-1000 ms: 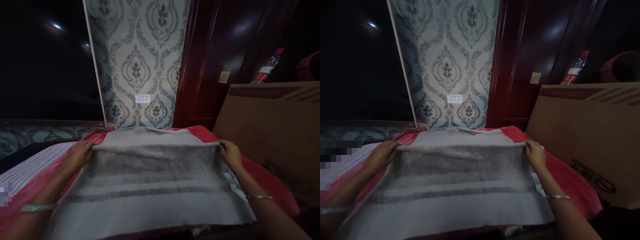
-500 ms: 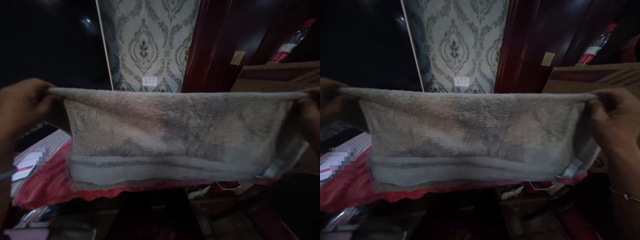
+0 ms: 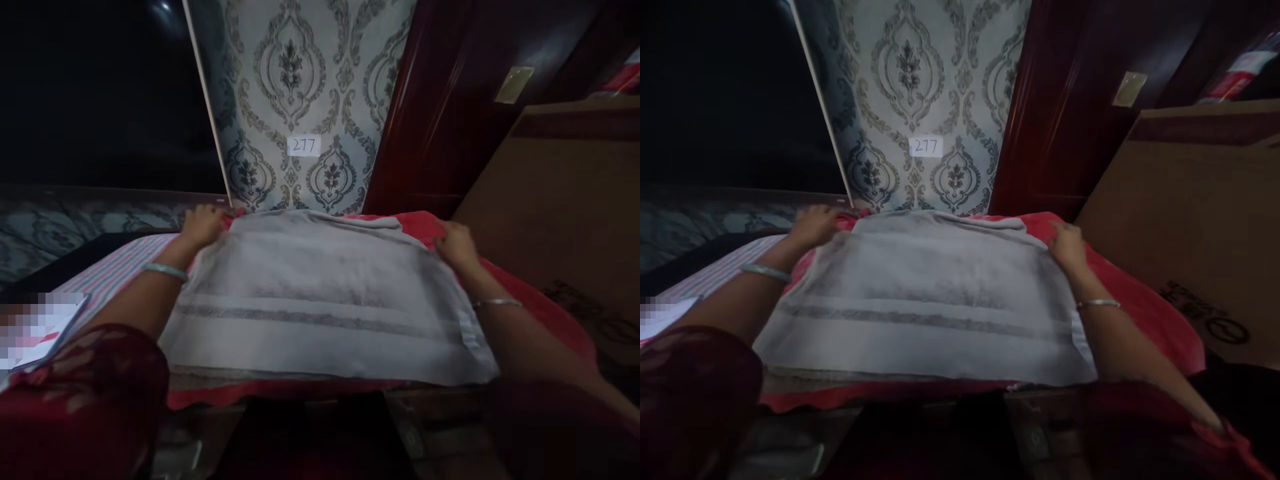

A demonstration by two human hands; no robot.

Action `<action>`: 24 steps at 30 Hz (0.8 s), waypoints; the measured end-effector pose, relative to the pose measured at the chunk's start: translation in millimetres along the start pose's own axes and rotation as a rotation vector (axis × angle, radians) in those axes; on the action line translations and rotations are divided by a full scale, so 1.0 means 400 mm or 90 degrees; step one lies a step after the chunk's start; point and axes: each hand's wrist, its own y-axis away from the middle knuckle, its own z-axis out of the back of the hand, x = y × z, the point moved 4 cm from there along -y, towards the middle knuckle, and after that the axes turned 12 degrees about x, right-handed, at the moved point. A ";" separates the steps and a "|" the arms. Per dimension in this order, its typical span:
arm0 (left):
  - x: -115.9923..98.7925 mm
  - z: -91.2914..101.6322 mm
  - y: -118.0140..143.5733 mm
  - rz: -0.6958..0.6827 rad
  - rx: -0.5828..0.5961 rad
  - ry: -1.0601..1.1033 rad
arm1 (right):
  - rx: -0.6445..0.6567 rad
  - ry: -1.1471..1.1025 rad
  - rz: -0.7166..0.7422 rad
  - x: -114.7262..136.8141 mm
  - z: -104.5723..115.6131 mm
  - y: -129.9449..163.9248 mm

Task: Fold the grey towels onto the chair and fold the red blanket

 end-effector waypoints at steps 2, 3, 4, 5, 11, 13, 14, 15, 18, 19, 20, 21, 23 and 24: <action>-0.047 -0.117 0.006 -0.015 0.071 0.008 | 0.053 0.004 0.053 0.021 -0.130 0.036; -0.062 -0.172 0.018 -0.021 0.103 0.015 | 0.089 0.012 0.075 0.025 -0.191 0.063; -0.071 -0.223 0.032 -0.023 0.126 0.029 | 0.128 0.026 0.086 0.023 -0.246 0.091; -0.076 -0.265 0.048 -0.019 0.140 0.048 | 0.159 0.039 0.088 0.018 -0.293 0.119; -0.064 -0.356 0.087 -0.012 0.115 0.133 | 0.195 0.061 0.073 -0.039 -0.400 0.175; -0.063 -0.349 0.088 -0.006 0.102 0.137 | 0.197 0.052 0.073 -0.049 -0.404 0.165; -0.063 -0.344 0.090 0.005 0.094 0.134 | 0.197 0.047 0.075 -0.052 -0.405 0.160; -0.063 -0.338 0.093 0.023 0.089 0.129 | 0.197 0.042 0.077 -0.054 -0.405 0.158; -0.055 -0.321 0.113 0.117 0.098 0.114 | 0.203 0.039 0.070 -0.049 -0.400 0.159; -0.051 -0.316 0.121 0.148 0.106 0.112 | 0.206 0.045 0.060 -0.045 -0.396 0.162; -0.046 -0.311 0.128 0.174 0.112 0.112 | 0.210 0.054 0.043 -0.040 -0.390 0.165; -0.039 -0.306 0.133 0.196 0.113 0.113 | 0.212 0.064 0.021 -0.036 -0.383 0.168; -0.019 -0.303 0.136 0.234 0.117 0.129 | 0.213 0.084 -0.029 -0.028 -0.368 0.172; -0.004 -0.306 0.133 0.247 0.125 0.143 | 0.214 0.092 -0.049 -0.027 -0.360 0.172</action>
